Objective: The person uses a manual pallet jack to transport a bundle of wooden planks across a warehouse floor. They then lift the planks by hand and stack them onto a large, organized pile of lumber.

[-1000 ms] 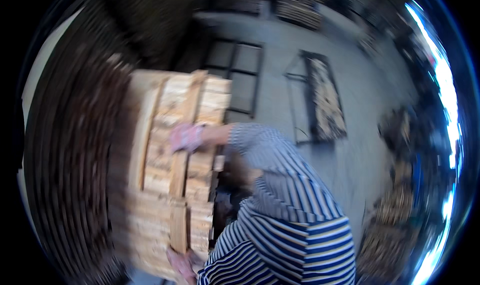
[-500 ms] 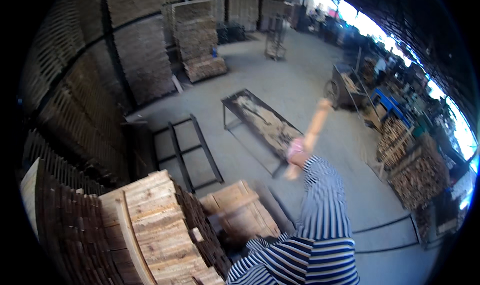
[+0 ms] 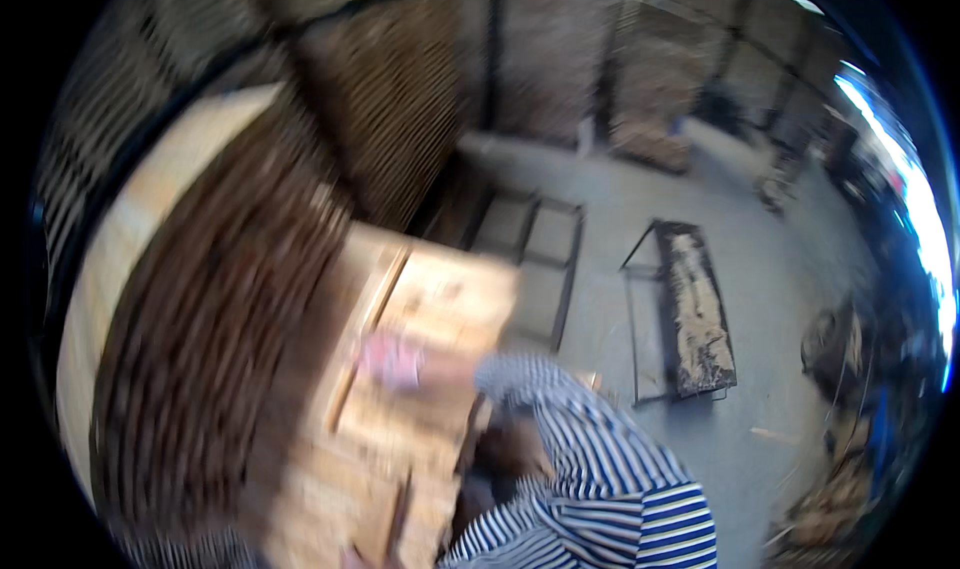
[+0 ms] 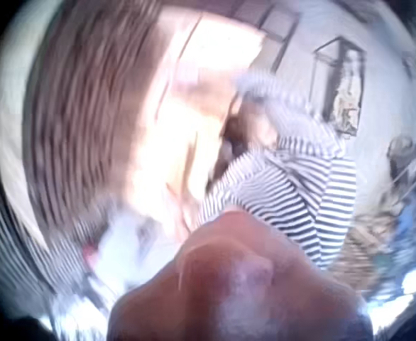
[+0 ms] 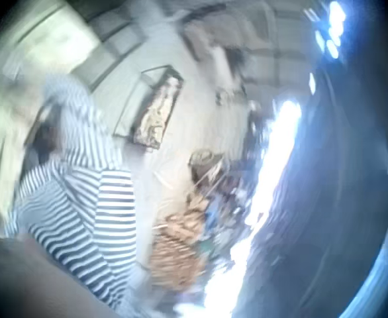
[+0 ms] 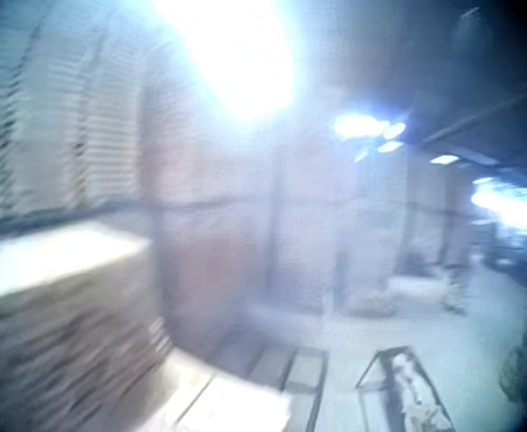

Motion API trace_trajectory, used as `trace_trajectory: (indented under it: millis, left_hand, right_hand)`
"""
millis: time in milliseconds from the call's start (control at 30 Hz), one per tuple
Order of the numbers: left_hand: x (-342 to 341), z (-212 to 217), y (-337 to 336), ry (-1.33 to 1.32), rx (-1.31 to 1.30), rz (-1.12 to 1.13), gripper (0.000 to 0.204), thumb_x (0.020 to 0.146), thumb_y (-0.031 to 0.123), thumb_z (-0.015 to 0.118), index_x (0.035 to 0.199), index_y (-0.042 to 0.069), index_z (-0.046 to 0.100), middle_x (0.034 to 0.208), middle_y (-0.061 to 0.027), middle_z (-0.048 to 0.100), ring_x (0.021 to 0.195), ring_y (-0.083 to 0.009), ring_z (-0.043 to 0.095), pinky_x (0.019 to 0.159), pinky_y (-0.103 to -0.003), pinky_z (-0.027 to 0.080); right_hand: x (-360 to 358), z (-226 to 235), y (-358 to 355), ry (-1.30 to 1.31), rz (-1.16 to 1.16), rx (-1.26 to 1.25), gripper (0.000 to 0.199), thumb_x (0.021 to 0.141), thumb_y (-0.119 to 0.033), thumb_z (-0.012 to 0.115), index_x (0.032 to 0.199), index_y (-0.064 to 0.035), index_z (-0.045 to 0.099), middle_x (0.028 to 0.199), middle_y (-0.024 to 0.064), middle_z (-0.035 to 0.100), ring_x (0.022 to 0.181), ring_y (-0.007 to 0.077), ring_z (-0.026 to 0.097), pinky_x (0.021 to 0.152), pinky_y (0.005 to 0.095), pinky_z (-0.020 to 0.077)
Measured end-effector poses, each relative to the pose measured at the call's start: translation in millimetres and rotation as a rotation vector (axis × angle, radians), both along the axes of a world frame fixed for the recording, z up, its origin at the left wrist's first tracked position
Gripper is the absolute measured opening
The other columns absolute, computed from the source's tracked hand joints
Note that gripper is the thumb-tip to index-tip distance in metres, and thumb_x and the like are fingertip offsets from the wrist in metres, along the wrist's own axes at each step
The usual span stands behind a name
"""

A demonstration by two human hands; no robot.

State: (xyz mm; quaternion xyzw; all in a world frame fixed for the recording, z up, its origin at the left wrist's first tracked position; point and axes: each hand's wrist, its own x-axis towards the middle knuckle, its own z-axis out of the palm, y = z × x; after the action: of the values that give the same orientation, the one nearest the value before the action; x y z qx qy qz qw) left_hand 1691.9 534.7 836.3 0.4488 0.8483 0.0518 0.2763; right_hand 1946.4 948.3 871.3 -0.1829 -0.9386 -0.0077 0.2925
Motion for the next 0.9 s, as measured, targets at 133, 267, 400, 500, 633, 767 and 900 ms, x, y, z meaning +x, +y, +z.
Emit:
trace_trajectory:
  millis: [133,267,400,500,633,767,900]
  left_hand:
    - [12,35,-40,0.121,0.020,0.036,0.076,0.070,0.032,0.089,0.135,0.008,0.056,0.126,-0.0201,0.064,0.115,-0.0403,0.064,0.098,-0.048,0.054]
    - [-7,25,-100,0.197,-0.155,0.220,0.078,0.071,0.029,0.090,0.138,0.014,0.052,0.132,-0.0140,0.061,0.120,-0.0351,0.062,0.101,-0.043,0.053]
    - [4,30,-71,0.224,-0.115,0.091,0.083,0.070,0.033,0.090,0.141,0.016,0.050,0.136,-0.0127,0.058,0.127,-0.0333,0.057,0.105,-0.043,0.049]
    - [2,31,-60,0.216,-0.163,0.085,0.085,0.069,0.034,0.090,0.142,0.016,0.050,0.136,-0.0125,0.058,0.130,-0.0329,0.055,0.108,-0.043,0.047]
    - [1,38,-62,0.188,-0.206,0.095,0.084,0.069,0.033,0.090,0.141,0.014,0.052,0.135,-0.0124,0.059,0.128,-0.0329,0.056,0.108,-0.044,0.047]
    - [-1,45,-83,0.151,-0.174,0.165,0.084,0.070,0.034,0.089,0.143,0.013,0.052,0.134,-0.0142,0.060,0.129,-0.0340,0.057,0.109,-0.044,0.046]
    - [5,53,-85,0.191,-0.221,0.190,0.083,0.071,0.035,0.087,0.143,0.016,0.051,0.134,-0.0169,0.060,0.126,-0.0348,0.059,0.105,-0.044,0.049]
  right_hand:
    - [-34,2,50,-0.628,-0.076,-0.370,0.069,0.082,-0.027,0.077,0.144,-0.0162,0.050,0.134,0.0182,0.056,0.129,0.0338,0.055,0.099,0.0473,0.0525]
    - [-104,16,21,-0.850,0.032,-0.310,0.080,0.073,-0.034,0.090,0.142,-0.0224,0.052,0.132,0.0179,0.056,0.133,0.0322,0.052,0.100,0.0500,0.0518]
    - [-79,7,77,-0.875,-0.092,-0.250,0.089,0.079,-0.026,0.085,0.156,-0.0289,0.041,0.159,0.0157,0.041,0.140,0.0396,0.046,0.113,0.0506,0.0459]
    - [-89,2,88,-0.901,-0.129,-0.249,0.080,0.083,-0.015,0.080,0.154,-0.0284,0.045,0.150,0.0143,0.049,0.135,0.0361,0.051,0.111,0.0475,0.0489]
    - [-93,32,73,-1.186,-0.077,-0.132,0.077,0.081,-0.009,0.082,0.149,-0.0273,0.051,0.134,0.0129,0.057,0.123,0.0315,0.058,0.104,0.0431,0.0543]
    - [-35,54,56,-1.173,-0.039,-0.241,0.072,0.076,-0.008,0.085,0.141,-0.0239,0.057,0.129,0.0136,0.058,0.115,0.0307,0.062,0.098,0.0411,0.0575]
    - [19,65,38,-1.122,0.116,-0.251,0.079,0.070,-0.005,0.085,0.142,-0.0247,0.057,0.127,0.0162,0.058,0.117,0.0357,0.062,0.101,0.0445,0.0547]
